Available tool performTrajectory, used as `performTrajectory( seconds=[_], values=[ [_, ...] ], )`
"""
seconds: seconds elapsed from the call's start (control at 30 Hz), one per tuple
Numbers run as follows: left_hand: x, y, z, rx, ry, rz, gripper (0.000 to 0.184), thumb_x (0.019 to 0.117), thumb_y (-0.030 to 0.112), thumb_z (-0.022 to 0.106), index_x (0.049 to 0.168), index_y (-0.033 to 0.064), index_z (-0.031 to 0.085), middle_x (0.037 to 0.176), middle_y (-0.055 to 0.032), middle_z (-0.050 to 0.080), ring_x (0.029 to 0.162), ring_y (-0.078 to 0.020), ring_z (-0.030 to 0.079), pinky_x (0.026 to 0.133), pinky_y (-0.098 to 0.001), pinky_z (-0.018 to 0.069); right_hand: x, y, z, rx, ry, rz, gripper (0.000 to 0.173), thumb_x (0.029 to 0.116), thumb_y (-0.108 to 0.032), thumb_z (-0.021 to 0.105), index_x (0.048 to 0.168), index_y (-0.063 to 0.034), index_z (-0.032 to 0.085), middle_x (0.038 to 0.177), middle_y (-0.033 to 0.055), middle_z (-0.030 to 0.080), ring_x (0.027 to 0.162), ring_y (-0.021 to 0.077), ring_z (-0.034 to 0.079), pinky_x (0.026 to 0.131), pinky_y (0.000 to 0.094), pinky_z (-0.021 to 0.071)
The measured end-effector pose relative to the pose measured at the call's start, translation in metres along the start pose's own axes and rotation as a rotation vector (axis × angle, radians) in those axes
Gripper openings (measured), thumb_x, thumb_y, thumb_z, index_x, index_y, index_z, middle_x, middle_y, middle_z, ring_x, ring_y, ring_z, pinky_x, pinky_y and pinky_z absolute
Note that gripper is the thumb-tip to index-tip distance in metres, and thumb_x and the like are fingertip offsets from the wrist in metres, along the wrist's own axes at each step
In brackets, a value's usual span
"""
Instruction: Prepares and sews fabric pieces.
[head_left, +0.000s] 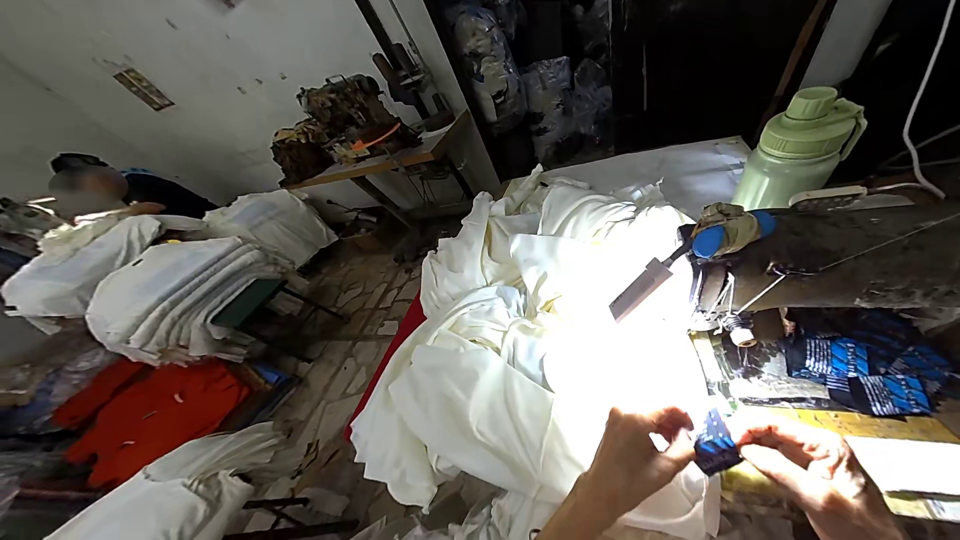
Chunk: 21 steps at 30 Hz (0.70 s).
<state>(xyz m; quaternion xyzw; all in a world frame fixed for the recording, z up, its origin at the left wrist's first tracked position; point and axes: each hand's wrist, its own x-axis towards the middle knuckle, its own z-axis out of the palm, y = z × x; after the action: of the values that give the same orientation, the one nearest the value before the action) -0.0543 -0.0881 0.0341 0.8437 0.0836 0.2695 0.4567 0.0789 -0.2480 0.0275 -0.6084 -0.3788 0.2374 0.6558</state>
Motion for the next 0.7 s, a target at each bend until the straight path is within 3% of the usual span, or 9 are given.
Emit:
performTrajectory(
  seconds=[0.1, 0.13, 0.33, 0.5, 0.57, 0.6, 0.63, 0.67, 0.7],
  values=[
    [0.003, 0.003, 0.001, -0.174, -0.06, -0.06, 0.018, 0.0915, 0.004, 0.069, 0.104, -0.0088, 0.072, 0.097, -0.014, 0.076, 0.088, -0.0112, 0.075, 0.083, -0.0258, 0.0619, 0.005, 0.002, -0.003, -0.006, -0.004, -0.025, 0.013, 0.0843, -0.011, 0.065, 0.091, -0.0167, 0.074, 0.088, -0.0132, 0.073, 0.08, -0.0037, 0.067, 0.073, 0.0148, 0.057],
    [0.003, 0.004, 0.004, -0.189, -0.065, -0.04, 0.019, 0.0915, 0.004, 0.069, 0.105, -0.0095, 0.071, 0.097, -0.0148, 0.076, 0.089, -0.0114, 0.075, 0.084, -0.0258, 0.0616, 0.006, 0.004, -0.001, -0.008, -0.013, -0.033, 0.011, 0.0854, -0.012, 0.066, 0.092, -0.0154, 0.075, 0.088, -0.0123, 0.073, 0.08, -0.0035, 0.068, 0.073, 0.0146, 0.0572],
    [0.003, 0.0, 0.01, -0.141, 0.034, -0.04, 0.012, 0.0849, 0.0, 0.066, 0.091, -0.0066, 0.074, 0.083, -0.0107, 0.075, 0.075, -0.0057, 0.072, 0.074, -0.0193, 0.0592, 0.009, 0.008, 0.006, -0.017, 0.012, -0.022, 0.011, 0.0836, -0.013, 0.064, 0.088, -0.0159, 0.074, 0.084, -0.0118, 0.073, 0.076, -0.0038, 0.067, 0.069, 0.0134, 0.0562],
    [0.006, -0.008, 0.005, -0.256, 0.133, -0.202, 0.012, 0.0862, 0.001, 0.063, 0.088, -0.0064, 0.072, 0.08, -0.0057, 0.074, 0.074, -0.0009, 0.07, 0.071, -0.0181, 0.0592, 0.011, 0.01, -0.003, -0.024, 0.071, -0.038, 0.013, 0.0832, -0.012, 0.062, 0.087, -0.0193, 0.072, 0.086, -0.0126, 0.072, 0.079, -0.003, 0.067, 0.069, 0.015, 0.056],
    [0.009, -0.013, -0.002, -0.319, 0.201, -0.283, 0.009, 0.0875, 0.0, 0.062, 0.087, -0.0042, 0.07, 0.078, -0.0018, 0.073, 0.072, 0.0003, 0.068, 0.07, -0.018, 0.0584, 0.013, 0.013, -0.03, -0.204, 0.182, -0.076, 0.011, 0.0882, -0.016, 0.061, 0.092, -0.0165, 0.071, 0.089, -0.0091, 0.073, 0.079, 0.0001, 0.068, 0.068, 0.0194, 0.0582],
    [0.01, -0.015, -0.006, -0.357, 0.228, -0.315, 0.008, 0.0879, -0.001, 0.062, 0.086, -0.0031, 0.069, 0.077, -0.001, 0.072, 0.071, -0.0003, 0.068, 0.07, -0.0187, 0.0582, 0.015, 0.016, -0.048, -0.415, 0.281, -0.096, 0.014, 0.09, -0.016, 0.058, 0.095, -0.0104, 0.07, 0.089, -0.0038, 0.071, 0.075, 0.0031, 0.067, 0.064, 0.0226, 0.0572],
    [0.011, -0.017, -0.009, -0.399, 0.252, -0.346, 0.005, 0.0884, -0.003, 0.063, 0.087, -0.0023, 0.068, 0.076, -0.0011, 0.072, 0.07, -0.0019, 0.068, 0.07, -0.02, 0.0584, 0.017, 0.018, -0.065, -0.669, 0.366, -0.104, 0.022, 0.0931, -0.017, 0.055, 0.102, -0.0033, 0.07, 0.093, 0.0063, 0.071, 0.079, 0.0127, 0.067, 0.068, 0.0322, 0.0561],
    [0.011, -0.019, -0.011, -0.446, 0.276, -0.373, 0.004, 0.0885, -0.004, 0.064, 0.088, -0.0019, 0.067, 0.075, -0.0018, 0.072, 0.069, -0.0038, 0.068, 0.069, -0.0211, 0.059, 0.018, 0.019, -0.08, -0.863, 0.408, -0.091, 0.03, 0.0969, -0.016, 0.054, 0.113, 0.0041, 0.069, 0.109, 0.0222, 0.07, 0.097, 0.0345, 0.069, 0.083, 0.054, 0.0551],
    [0.012, -0.019, -0.01, -0.496, 0.304, -0.394, 0.004, 0.0881, -0.005, 0.066, 0.089, -0.0021, 0.067, 0.075, -0.0027, 0.071, 0.068, -0.0054, 0.068, 0.068, -0.0219, 0.0585, 0.021, 0.02, -0.088, -0.964, 0.421, -0.084, 0.039, 0.0994, -0.019, 0.052, 0.124, 0.0074, 0.065, 0.127, 0.031, 0.063, 0.117, 0.0488, 0.061, 0.099, 0.0667, 0.0452]
  ],
)
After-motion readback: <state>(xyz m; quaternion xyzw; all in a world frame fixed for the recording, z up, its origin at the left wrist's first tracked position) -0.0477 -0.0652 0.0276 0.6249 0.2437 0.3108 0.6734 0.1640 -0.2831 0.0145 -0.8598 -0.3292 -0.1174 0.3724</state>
